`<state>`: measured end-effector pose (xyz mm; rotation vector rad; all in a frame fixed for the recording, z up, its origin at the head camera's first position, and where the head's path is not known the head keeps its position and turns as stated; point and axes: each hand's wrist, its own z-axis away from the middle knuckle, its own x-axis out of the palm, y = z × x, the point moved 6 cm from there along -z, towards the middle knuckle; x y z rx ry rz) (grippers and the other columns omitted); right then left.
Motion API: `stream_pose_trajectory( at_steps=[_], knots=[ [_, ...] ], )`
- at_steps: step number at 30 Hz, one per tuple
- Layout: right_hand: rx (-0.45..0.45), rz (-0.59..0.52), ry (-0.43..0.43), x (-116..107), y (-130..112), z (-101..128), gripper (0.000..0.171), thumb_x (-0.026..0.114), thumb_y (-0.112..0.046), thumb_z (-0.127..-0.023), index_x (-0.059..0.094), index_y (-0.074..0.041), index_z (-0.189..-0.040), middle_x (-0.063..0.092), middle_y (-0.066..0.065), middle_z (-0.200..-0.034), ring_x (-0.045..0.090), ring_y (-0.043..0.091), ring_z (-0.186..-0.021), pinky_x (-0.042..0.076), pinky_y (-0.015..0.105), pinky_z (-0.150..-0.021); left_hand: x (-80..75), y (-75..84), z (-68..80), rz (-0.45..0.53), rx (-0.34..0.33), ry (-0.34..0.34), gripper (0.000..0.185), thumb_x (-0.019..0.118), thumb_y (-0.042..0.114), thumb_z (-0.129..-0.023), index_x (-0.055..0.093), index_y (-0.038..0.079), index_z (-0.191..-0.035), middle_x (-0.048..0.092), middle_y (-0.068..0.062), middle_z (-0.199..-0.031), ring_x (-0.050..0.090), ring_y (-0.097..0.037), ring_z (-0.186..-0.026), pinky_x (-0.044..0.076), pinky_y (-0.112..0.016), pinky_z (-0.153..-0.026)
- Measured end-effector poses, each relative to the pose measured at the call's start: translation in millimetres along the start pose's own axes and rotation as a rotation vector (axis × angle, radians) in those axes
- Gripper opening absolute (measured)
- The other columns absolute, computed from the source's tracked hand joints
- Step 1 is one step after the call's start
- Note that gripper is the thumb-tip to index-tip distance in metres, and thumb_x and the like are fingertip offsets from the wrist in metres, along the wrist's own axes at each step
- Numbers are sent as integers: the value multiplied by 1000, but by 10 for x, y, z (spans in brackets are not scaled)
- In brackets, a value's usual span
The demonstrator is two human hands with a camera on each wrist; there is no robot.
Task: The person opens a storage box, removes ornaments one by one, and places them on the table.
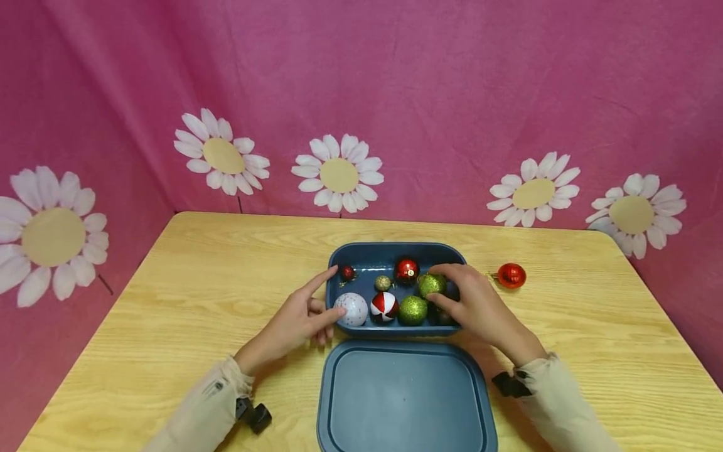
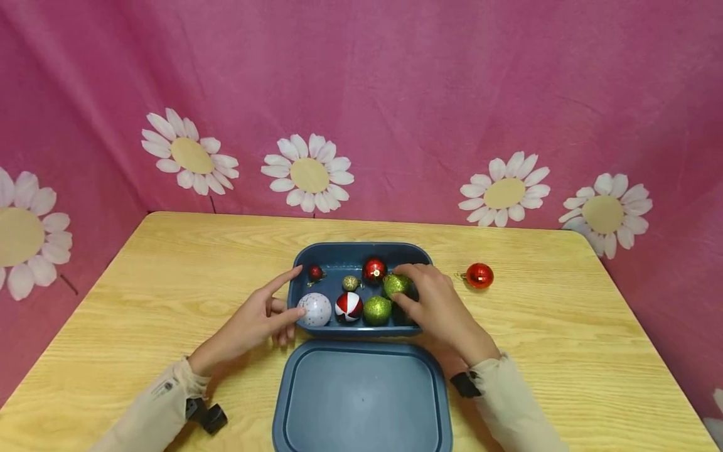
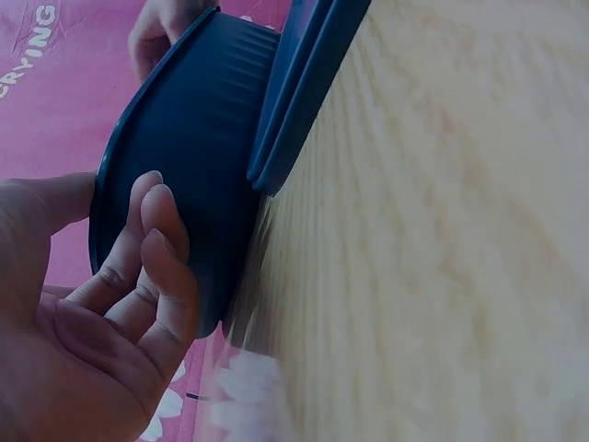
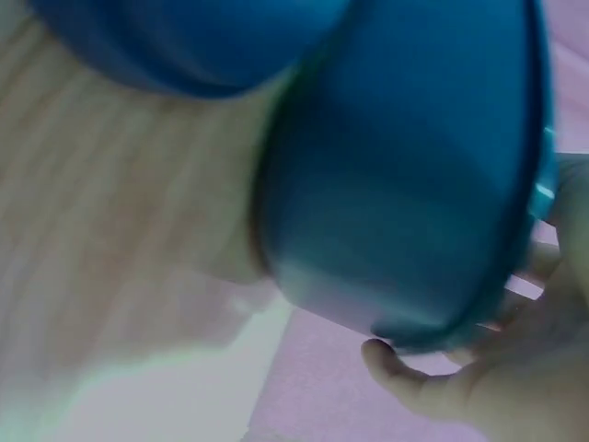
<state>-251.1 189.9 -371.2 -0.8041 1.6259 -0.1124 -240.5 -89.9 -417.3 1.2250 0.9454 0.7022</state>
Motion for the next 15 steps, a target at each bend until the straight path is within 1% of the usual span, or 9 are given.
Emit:
stream_pose_trajectory(
  at_steps=[2, 5, 7, 9, 12, 15],
  knots=[
    [-2, -30, 9, -71, -15, 10, 39, 79, -15, -87, 67, -2, -121, 68, 13, -117, 62, 31, -110, 49, 53, -96, 3, -5, 17, 2, -4, 5, 79, 69, 26, -95, 23, 22, -159, 65, -12, -67, 62, -27, -54, 56, -37, -52],
    [0, -46, 29, -200, -20, 25, 41, 80, -15, -86, 66, -2, -123, 68, 12, -116, 62, 29, -108, 50, 52, -94, 3, -3, 31, 4, -1, 10, 79, 69, 25, -96, 23, 22, -159, 66, -13, -67, 62, -27, -53, 56, -37, -52],
    [-7, -38, 59, -301, -11, 44, 42, 80, -15, -86, 65, -2, -123, 68, 11, -113, 62, 27, -104, 51, 51, -90, 7, 5, 30, 3, -1, 9, 78, 69, 26, -96, 23, 23, -159, 66, -13, -68, 62, -27, -53, 57, -37, -52],
    [-15, -29, 101, -408, 0, 68, 43, 80, -15, -85, 65, -3, -123, 69, 9, -109, 62, 24, -99, 51, 48, -83, 12, 12, 22, 1, 3, 5, 78, 69, 27, -96, 23, 23, -159, 65, -13, -68, 62, -28, -54, 57, -37, -52],
    [-18, -23, 161, -554, 31, 107, 41, 80, -19, -86, 66, -7, -123, 70, 5, -105, 62, 18, -95, 51, 39, -73, 14, 24, 12, -4, 7, 3, 78, 69, 27, -96, 23, 23, -159, 65, -13, -67, 62, -28, -54, 56, -38, -52],
    [1, -54, 186, -648, 71, 138, 39, 78, -21, -88, 66, -11, -124, 70, 1, -105, 62, 15, -94, 51, 25, -72, 17, 23, 9, -8, 6, -2, 78, 69, 27, -96, 23, 22, -159, 65, -13, -67, 62, -27, -53, 56, -38, -52]
  ],
)
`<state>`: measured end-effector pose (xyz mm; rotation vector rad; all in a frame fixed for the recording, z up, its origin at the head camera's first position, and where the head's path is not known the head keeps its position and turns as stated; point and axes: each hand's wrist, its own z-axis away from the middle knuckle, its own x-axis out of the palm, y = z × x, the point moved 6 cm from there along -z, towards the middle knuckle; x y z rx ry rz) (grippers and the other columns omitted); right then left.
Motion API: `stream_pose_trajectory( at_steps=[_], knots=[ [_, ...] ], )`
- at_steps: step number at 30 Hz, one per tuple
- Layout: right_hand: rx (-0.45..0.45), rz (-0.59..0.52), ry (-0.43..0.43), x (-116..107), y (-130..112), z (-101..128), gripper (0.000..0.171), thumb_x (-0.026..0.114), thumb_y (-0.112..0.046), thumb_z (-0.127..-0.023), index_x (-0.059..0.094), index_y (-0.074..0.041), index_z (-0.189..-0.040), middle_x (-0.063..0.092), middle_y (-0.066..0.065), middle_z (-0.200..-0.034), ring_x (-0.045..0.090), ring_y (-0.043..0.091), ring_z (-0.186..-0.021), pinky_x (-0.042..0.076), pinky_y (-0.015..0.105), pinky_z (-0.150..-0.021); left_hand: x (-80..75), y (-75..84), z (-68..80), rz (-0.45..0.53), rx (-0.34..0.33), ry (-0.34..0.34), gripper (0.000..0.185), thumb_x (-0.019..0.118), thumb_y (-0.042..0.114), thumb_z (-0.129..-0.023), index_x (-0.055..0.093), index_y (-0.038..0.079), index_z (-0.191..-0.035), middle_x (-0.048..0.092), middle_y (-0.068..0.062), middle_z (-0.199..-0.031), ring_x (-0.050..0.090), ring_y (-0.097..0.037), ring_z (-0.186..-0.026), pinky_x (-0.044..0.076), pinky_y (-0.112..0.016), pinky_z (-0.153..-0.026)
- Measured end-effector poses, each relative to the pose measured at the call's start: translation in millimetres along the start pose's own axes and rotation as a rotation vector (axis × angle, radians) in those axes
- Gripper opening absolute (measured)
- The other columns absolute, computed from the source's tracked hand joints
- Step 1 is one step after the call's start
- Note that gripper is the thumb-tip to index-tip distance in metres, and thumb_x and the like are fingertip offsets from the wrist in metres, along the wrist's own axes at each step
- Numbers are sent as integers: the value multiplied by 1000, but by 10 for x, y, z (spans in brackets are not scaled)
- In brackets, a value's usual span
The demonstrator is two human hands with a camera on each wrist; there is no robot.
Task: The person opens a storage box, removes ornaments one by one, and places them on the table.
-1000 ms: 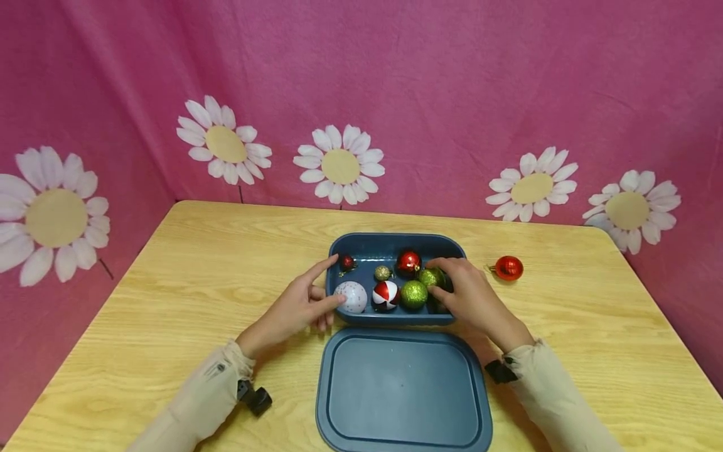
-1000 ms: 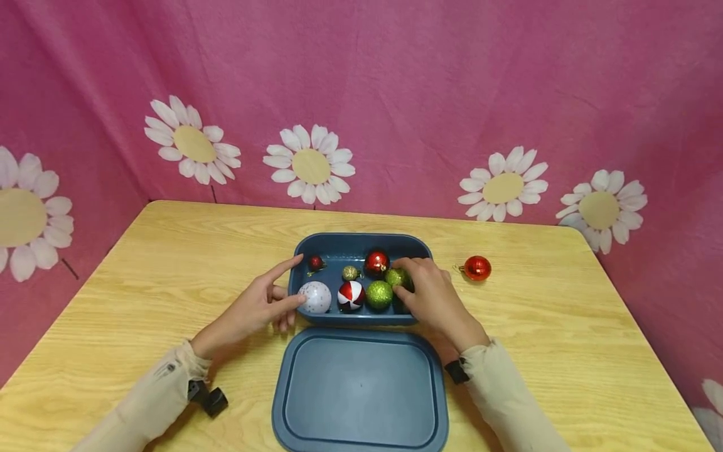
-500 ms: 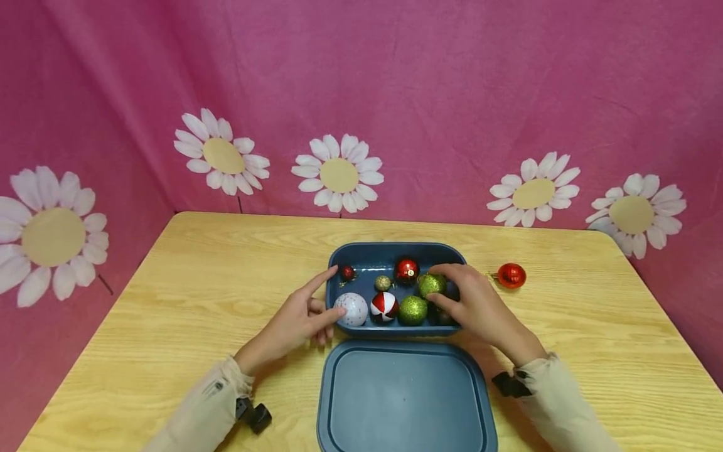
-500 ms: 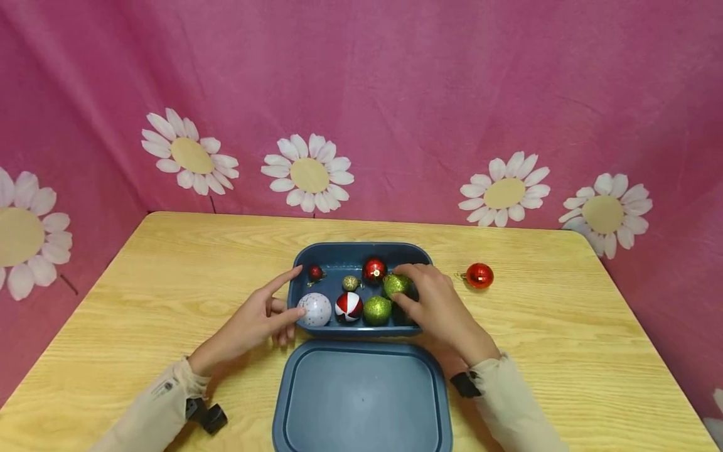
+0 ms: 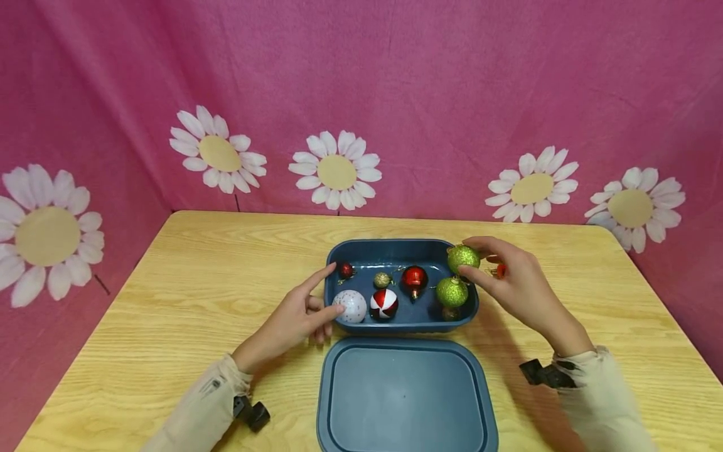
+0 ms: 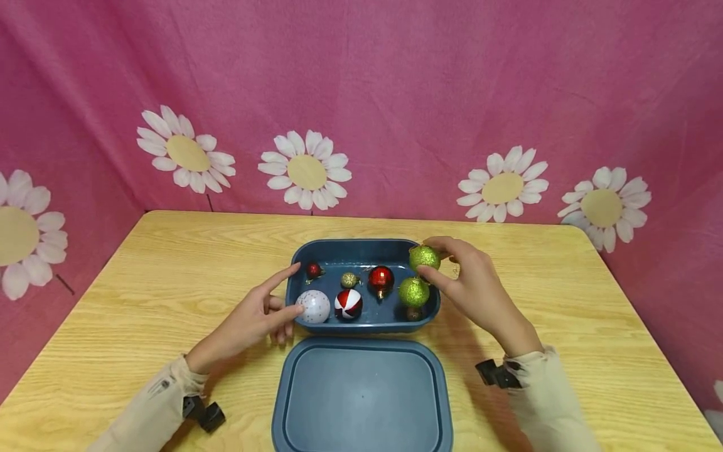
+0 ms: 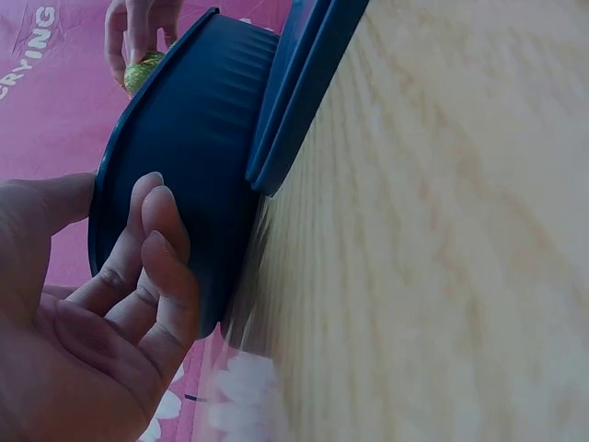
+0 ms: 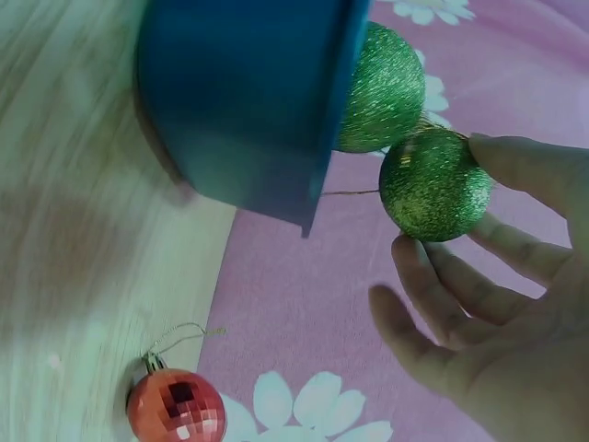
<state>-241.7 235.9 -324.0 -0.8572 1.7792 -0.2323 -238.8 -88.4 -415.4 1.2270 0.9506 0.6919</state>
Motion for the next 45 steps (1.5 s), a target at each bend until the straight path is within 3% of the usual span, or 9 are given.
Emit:
stream_pose_trajectory(
  at_steps=[5, 13, 19, 25, 31, 33, 37, 40, 45],
  knots=[
    [30, -53, -19, -46, 62, 4, 39, 77, -20, -89, 67, -14, -125, 68, 1, -110, 66, 15, -90, 51, 13, -76, 9, 6, -10, -4, 10, -10, 78, 68, 25, -96, 22, 21, -159, 65, -13, -67, 62, -26, -53, 57, -39, -52],
    [37, -39, -55, 7, 111, -13, 36, 78, -28, -88, 68, -16, -120, 69, 2, -111, 68, 17, -82, 55, 25, -72, -1, -12, -5, -10, -15, 2, 79, 69, 26, -96, 23, 22, -159, 65, -12, -67, 62, -26, -53, 57, -36, -53],
    [49, -36, -46, -37, 139, -16, 48, 75, -27, -91, 58, -17, -136, 72, 13, -111, 69, 19, -82, 54, 25, -70, -2, 2, -1, -10, 16, -5, 76, 67, 22, -97, 23, 19, -159, 65, -13, -66, 61, -25, -52, 56, -35, -51],
    [56, -37, 13, -149, 205, -17, 43, 71, -24, -94, 58, -14, -134, 73, 15, -104, 70, 23, -80, 53, 20, -66, -1, -6, -6, -18, 18, -10, 75, 67, 20, -97, 23, 19, -159, 64, -14, -66, 61, -25, -53, 56, -35, -51],
    [44, 13, 113, -264, 379, -12, 44, 72, -18, -93, 56, -7, -132, 72, 19, -105, 64, 9, -88, 46, 10, -71, -3, -2, -6, -23, 23, -13, 75, 67, 21, -97, 23, 20, -159, 64, -14, -65, 61, -25, -52, 54, -34, -49],
    [46, 22, 122, -255, 451, -4, 45, 74, -15, -91, 56, -3, -131, 71, 21, -107, 66, 15, -93, 47, 13, -75, -6, -10, -3, -23, 26, -15, 75, 66, 21, -98, 23, 20, -159, 64, -14, -65, 61, -25, -52, 54, -34, -48],
    [56, 36, 97, -171, 593, -4, 42, 77, -11, -88, 58, 0, -124, 70, 24, -109, 67, 36, -99, 54, 39, -86, -13, -30, -2, -23, 27, -13, 75, 67, 21, -97, 24, 21, -159, 64, -14, -65, 60, -25, -51, 54, -34, -48],
    [68, 55, 58, -97, 682, -8, 39, 78, -10, -86, 61, 0, -120, 70, 22, -107, 66, 37, -99, 52, 57, -85, -18, -31, -6, -21, 24, -7, 75, 67, 21, -97, 24, 21, -159, 64, -14, -65, 60, -25, -51, 55, -35, -49],
    [63, 80, 10, 4, 780, 12, 40, 79, -6, -84, 61, 0, -119, 69, 22, -108, 64, 35, -94, 54, 56, -83, -16, -18, -15, -21, 23, -6, 75, 67, 21, -97, 25, 20, -159, 64, -14, -65, 60, -25, -51, 54, -34, -49]
  ],
)
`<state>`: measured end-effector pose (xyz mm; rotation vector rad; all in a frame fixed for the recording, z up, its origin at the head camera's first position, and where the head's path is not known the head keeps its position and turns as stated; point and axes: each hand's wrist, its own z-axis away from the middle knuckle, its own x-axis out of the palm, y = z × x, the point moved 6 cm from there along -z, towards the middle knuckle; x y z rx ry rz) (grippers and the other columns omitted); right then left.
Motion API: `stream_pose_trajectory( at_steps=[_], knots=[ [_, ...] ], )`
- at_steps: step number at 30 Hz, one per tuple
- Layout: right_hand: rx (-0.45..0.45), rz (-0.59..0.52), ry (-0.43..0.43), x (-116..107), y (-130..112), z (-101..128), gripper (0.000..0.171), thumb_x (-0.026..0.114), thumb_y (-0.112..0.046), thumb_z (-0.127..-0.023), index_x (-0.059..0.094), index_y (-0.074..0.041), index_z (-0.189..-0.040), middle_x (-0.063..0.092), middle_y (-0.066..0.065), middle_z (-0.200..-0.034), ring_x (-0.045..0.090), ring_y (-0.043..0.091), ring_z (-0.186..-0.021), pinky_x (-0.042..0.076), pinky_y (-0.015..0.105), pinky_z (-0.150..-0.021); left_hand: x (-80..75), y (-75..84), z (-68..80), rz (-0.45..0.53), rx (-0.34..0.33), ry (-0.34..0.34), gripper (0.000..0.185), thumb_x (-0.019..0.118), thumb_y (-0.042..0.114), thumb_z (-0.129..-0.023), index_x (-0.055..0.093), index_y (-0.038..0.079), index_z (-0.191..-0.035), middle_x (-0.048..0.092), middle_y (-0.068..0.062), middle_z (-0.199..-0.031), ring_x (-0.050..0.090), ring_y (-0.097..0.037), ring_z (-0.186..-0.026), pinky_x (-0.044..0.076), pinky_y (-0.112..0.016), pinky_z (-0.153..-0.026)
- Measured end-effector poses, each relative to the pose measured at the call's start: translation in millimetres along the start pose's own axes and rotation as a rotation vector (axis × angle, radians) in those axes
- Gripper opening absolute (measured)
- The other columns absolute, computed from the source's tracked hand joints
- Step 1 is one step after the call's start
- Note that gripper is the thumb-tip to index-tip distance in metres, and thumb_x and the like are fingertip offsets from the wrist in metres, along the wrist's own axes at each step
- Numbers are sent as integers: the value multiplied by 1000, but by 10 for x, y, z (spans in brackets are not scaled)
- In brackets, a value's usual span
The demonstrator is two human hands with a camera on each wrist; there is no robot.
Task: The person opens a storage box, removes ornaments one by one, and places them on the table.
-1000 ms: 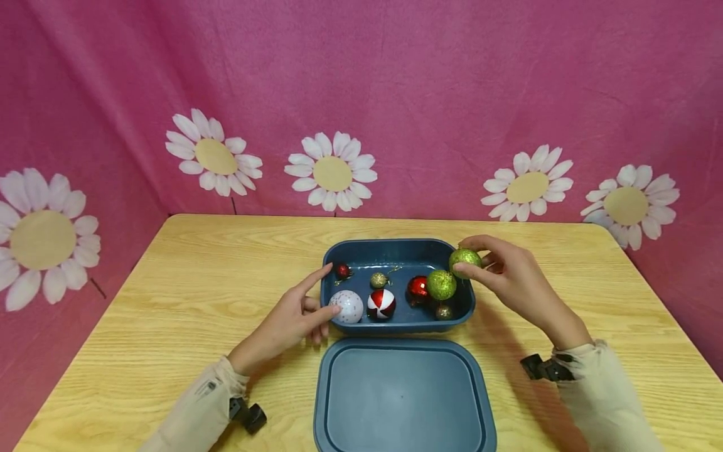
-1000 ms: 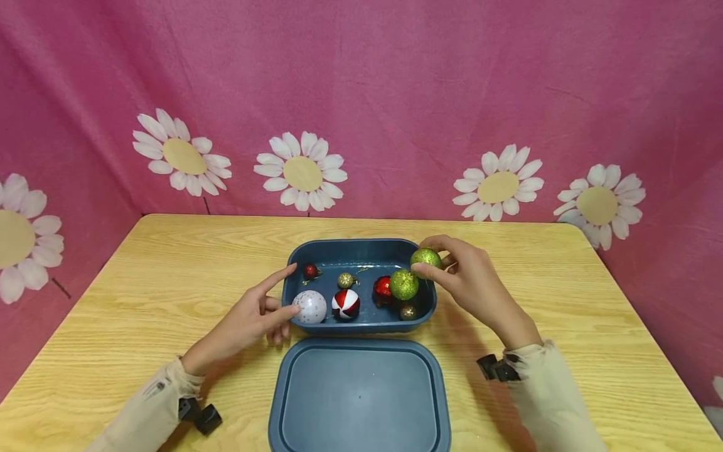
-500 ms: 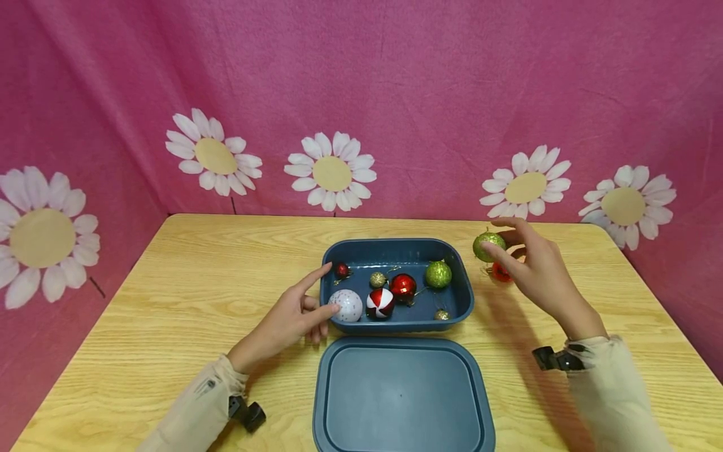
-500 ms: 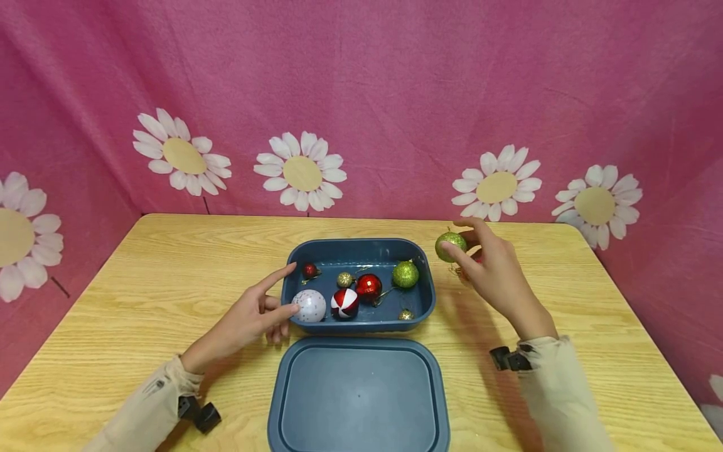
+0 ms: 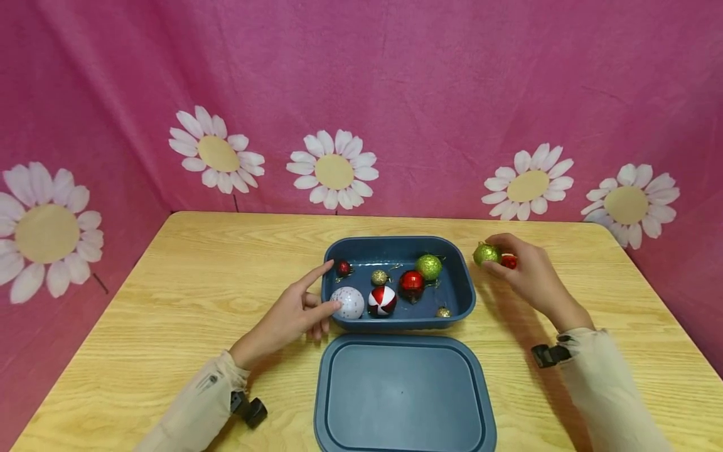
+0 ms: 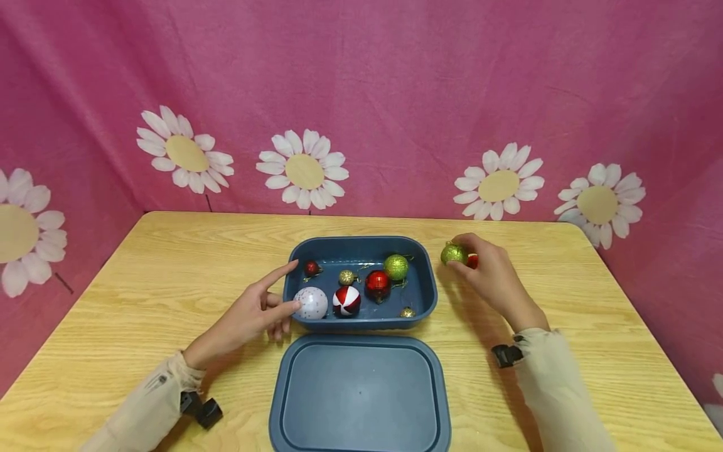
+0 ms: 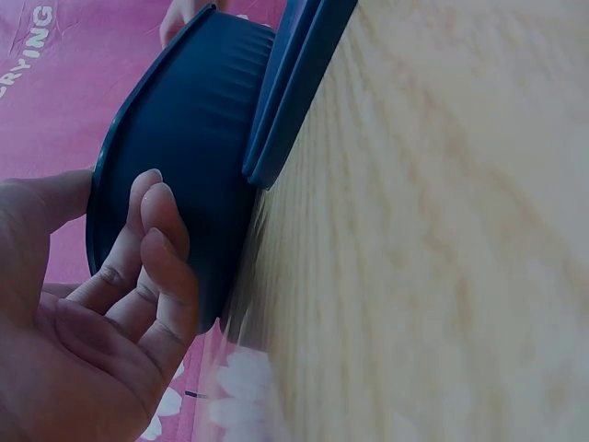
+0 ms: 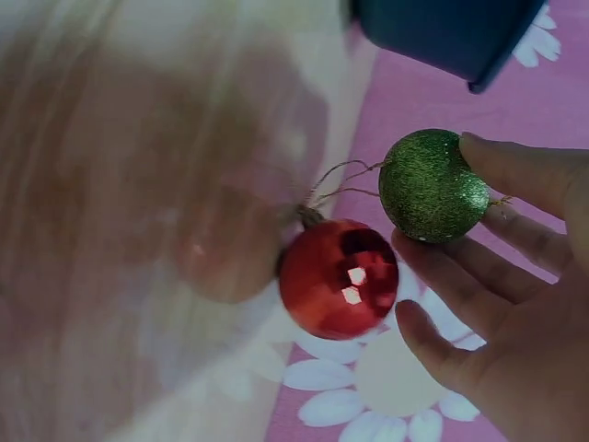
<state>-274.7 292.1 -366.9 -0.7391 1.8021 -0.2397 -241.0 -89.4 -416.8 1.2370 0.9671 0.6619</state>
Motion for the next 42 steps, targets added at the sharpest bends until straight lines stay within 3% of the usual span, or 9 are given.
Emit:
stream_pose_trajectory(
  at_steps=[6, 14, 25, 34, 38, 42],
  knots=[
    [-33, 28, -15, 113, 64, 8, 38, 81, -3, -82, 64, 0, -115, 70, 19, -106, 63, 31, -86, 52, 49, -76, -4, -4, -12, -7, -5, -4, 76, 68, 23, -97, 25, 20, -159, 65, -13, -66, 61, -26, -53, 55, -34, -51],
    [-32, 38, -43, 177, 103, 15, 37, 81, -6, -82, 65, 0, -115, 70, 16, -102, 58, 27, -77, 45, 29, -67, -7, -5, -8, 6, 0, -7, 76, 68, 23, -97, 25, 20, -159, 65, -14, -66, 61, -27, -53, 55, -34, -50],
    [-39, 65, -67, 176, 103, 9, 38, 80, -3, -81, 66, 2, -115, 69, 15, -98, 56, 27, -77, 44, 38, -69, -1, -14, -9, -19, 6, -3, 75, 68, 23, -97, 25, 19, -159, 65, -14, -66, 61, -26, -52, 55, -33, -50],
    [-33, 93, -69, 82, 64, 11, 39, 79, -2, -81, 66, 5, -117, 66, 19, -90, 56, 35, -84, 45, 50, -76, 14, -19, -35, -19, 11, -10, 75, 67, 23, -97, 24, 19, -159, 64, -13, -66, 60, -25, -52, 55, -32, -50],
    [-33, 92, -58, 50, 1, -1, 37, 77, -2, -82, 66, 6, -117, 66, 21, -91, 54, 38, -89, 44, 54, -82, 12, -20, -27, -22, 12, -7, 75, 67, 23, -97, 24, 19, -159, 64, -14, -66, 60, -25, -52, 55, -33, -50],
    [-70, 92, -22, 27, -169, -10, 35, 76, 0, -83, 65, 7, -115, 66, 26, -103, 55, 43, -99, 43, 59, -91, 2, -21, -15, -23, -2, 1, 76, 68, 23, -96, 25, 20, -159, 64, -14, -67, 61, -25, -53, 55, -32, -51]
  ],
)
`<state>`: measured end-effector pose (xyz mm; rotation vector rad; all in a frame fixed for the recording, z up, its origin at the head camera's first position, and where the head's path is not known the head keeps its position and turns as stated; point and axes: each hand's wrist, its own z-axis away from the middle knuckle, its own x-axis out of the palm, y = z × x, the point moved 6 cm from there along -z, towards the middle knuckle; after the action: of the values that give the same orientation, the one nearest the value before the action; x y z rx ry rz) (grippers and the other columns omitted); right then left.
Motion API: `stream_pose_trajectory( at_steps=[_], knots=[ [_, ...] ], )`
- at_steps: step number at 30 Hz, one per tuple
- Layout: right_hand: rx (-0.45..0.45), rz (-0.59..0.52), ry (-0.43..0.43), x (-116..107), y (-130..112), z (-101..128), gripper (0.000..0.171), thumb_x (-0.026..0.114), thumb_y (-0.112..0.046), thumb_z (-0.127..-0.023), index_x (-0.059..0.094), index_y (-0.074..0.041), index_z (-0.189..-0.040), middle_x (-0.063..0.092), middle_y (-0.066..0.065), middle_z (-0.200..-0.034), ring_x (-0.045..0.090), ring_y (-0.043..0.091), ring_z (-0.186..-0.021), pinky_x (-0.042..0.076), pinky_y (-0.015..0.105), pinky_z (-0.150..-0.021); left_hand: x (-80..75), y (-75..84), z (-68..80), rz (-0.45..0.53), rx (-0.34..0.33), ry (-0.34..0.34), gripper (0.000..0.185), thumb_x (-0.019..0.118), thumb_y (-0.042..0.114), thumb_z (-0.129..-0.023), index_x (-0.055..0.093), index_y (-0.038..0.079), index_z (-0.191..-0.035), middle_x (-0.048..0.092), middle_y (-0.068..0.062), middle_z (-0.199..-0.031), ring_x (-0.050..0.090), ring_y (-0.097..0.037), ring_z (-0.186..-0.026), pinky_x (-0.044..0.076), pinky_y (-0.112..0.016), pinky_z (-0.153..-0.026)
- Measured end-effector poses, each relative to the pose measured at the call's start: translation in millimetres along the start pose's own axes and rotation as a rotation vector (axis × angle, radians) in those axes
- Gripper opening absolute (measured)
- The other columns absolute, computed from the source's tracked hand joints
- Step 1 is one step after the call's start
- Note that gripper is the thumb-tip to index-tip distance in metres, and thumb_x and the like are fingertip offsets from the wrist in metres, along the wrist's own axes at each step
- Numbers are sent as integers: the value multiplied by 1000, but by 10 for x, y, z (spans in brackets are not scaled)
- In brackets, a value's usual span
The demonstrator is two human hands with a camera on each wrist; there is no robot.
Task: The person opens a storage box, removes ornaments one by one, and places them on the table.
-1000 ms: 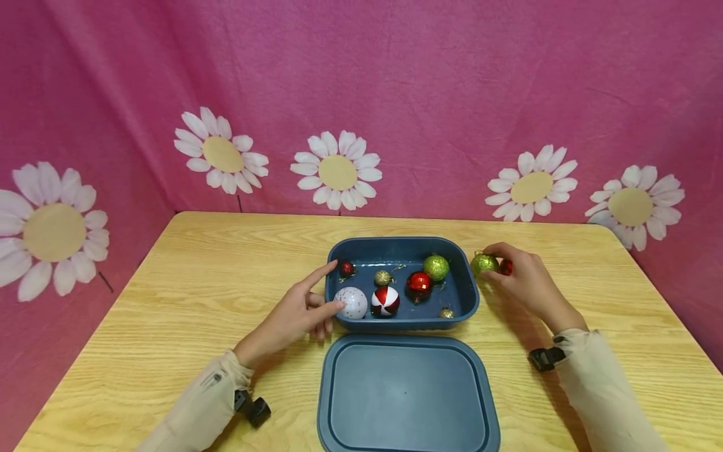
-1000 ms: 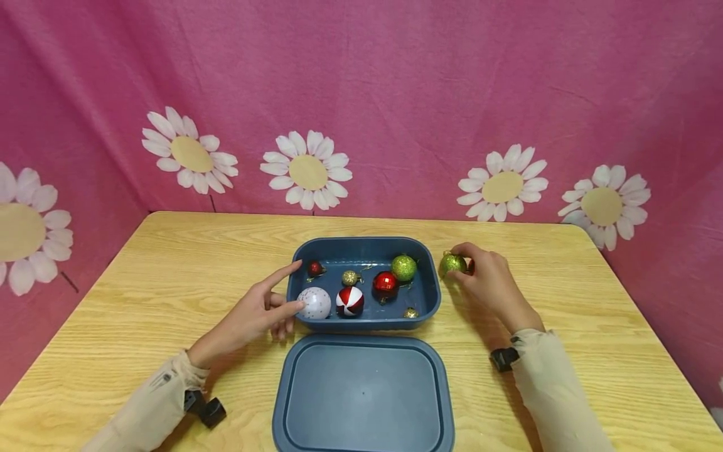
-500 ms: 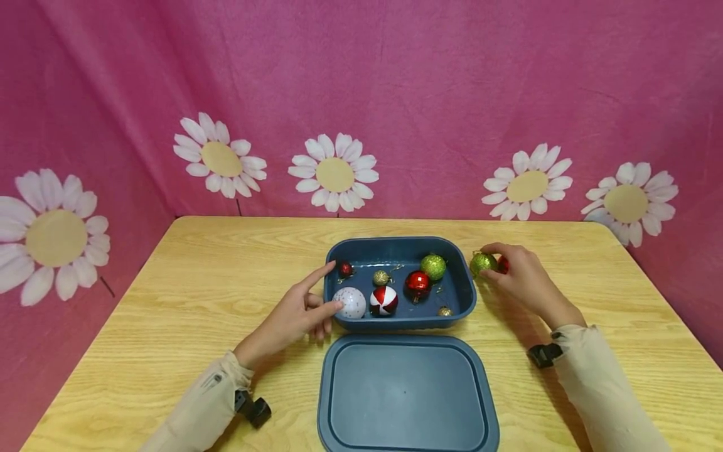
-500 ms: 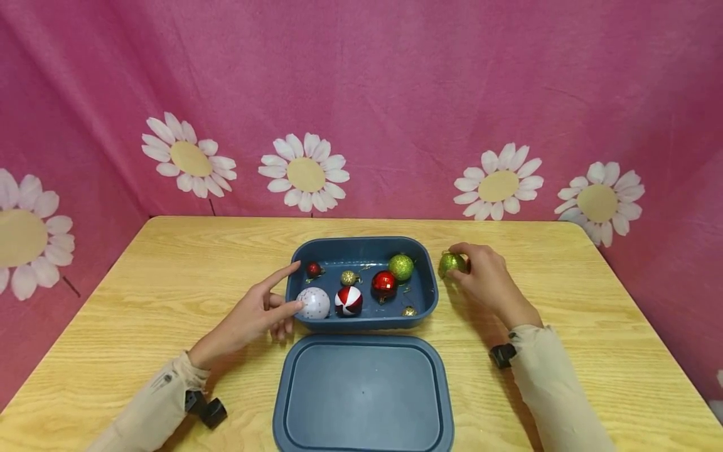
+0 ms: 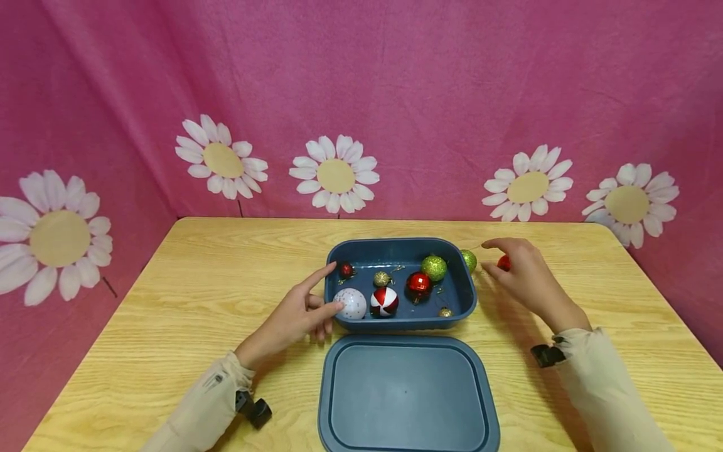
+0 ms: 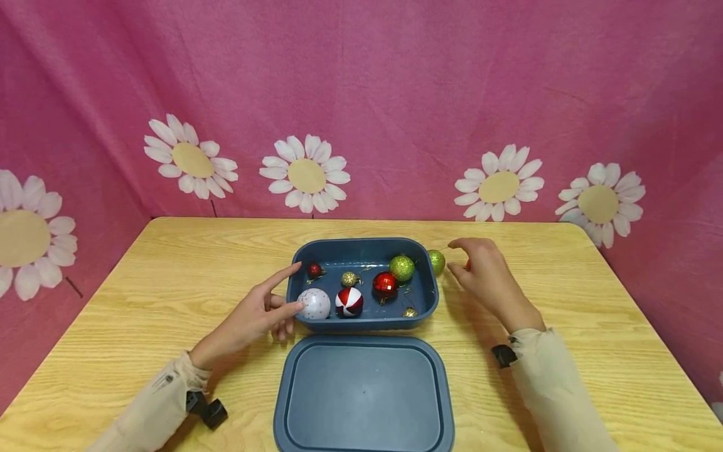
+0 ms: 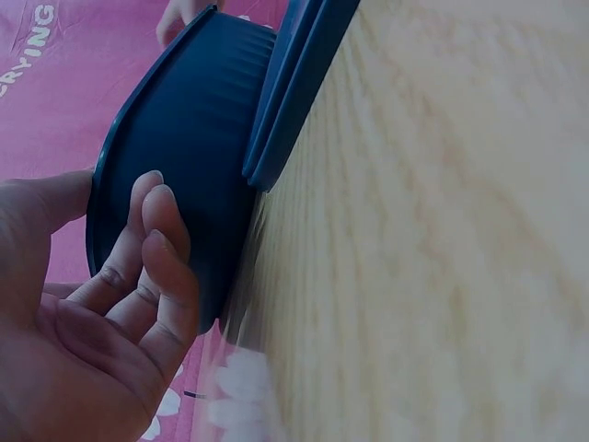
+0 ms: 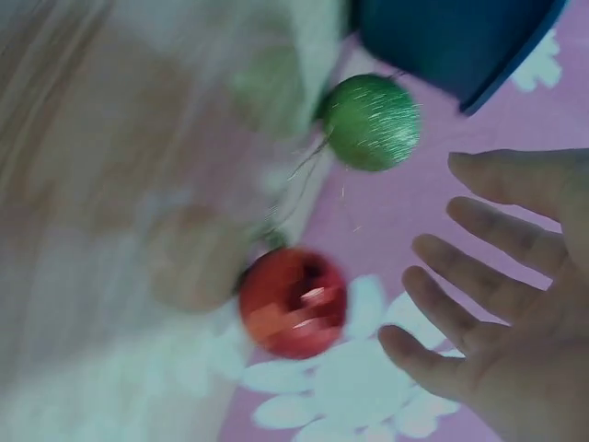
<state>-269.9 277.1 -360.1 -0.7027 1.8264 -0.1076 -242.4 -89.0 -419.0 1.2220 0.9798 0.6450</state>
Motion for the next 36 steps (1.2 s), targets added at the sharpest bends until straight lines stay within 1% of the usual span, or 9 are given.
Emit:
stream_pose_trajectory(
  at_steps=[3, 8, 11, 15, 19, 24, 27, 32, 36],
  knots=[
    [-56, 2, 45, -24, -191, -16, 34, 76, 3, -81, 65, 7, -113, 65, 26, -111, 54, 42, -103, 42, 58, -92, -3, 0, 6, 3, -9, 4, 76, 68, 22, -96, 25, 20, -159, 64, -14, -67, 61, -24, -53, 54, -32, -51],
    [-157, 27, 89, -18, -530, -8, 31, 77, 3, -81, 67, 5, -111, 64, 22, -111, 55, 39, -105, 47, 54, -91, 5, 6, 0, 6, -1, 1, 76, 68, 22, -96, 25, 20, -159, 64, -14, -66, 60, -24, -53, 54, -31, -50],
    [-174, 48, 52, 28, -705, 3, 31, 77, 1, -83, 67, 4, -112, 64, 20, -112, 57, 37, -108, 49, 54, -92, 8, 12, -4, 11, 13, -4, 75, 67, 23, -97, 24, 19, -159, 64, -14, -66, 60, -24, -53, 54, -32, -50],
    [-170, 67, -33, 174, -867, 5, 34, 77, -8, -86, 66, 2, -117, 65, 17, -115, 61, 35, -107, 52, 53, -92, 1, 23, 1, 15, 30, -9, 74, 66, 22, -98, 24, 19, -159, 64, -15, -66, 60, -24, -52, 54, -33, -50],
    [-156, 66, -111, 378, -931, 28, 38, 75, -18, -90, 65, -2, -124, 63, 16, -121, 65, 31, -103, 55, 49, -88, -5, 14, 6, 18, 27, -8, 74, 66, 21, -98, 24, 19, -159, 64, -15, -66, 60, -23, -52, 54, -32, -50],
    [-126, 47, -203, 582, -931, 73, 41, 70, -25, -95, 64, -6, -130, 62, 15, -124, 63, 27, -103, 56, 48, -89, 3, 0, 16, 27, 26, -9, 73, 66, 21, -98, 25, 19, -159, 64, -14, -66, 60, -22, -51, 55, -33, -50],
    [-120, 20, -220, 625, -914, 89, 38, 71, -23, -94, 66, -7, -128, 63, 14, -121, 63, 25, -100, 56, 46, -88, 8, 4, 20, 33, 37, -11, 73, 65, 21, -98, 24, 18, -159, 64, -14, -66, 60, -22, -51, 55, -34, -50],
    [-140, -24, -214, 615, -902, 79, 35, 77, -15, -89, 69, -7, -121, 66, 11, -116, 63, 23, -101, 56, 45, -88, 8, 18, 25, 32, 49, -13, 73, 65, 20, -99, 24, 17, -159, 65, -14, -66, 61, -22, -51, 55, -35, -50],
    [-113, -34, -227, 601, -886, 73, 33, 78, -16, -87, 69, -9, -118, 66, 9, -109, 61, 21, -92, 57, 38, -78, 14, 10, 14, 26, 44, -8, 73, 65, 21, -98, 24, 19, -159, 65, -14, -66, 61, -23, -52, 55, -33, -50]
  ],
)
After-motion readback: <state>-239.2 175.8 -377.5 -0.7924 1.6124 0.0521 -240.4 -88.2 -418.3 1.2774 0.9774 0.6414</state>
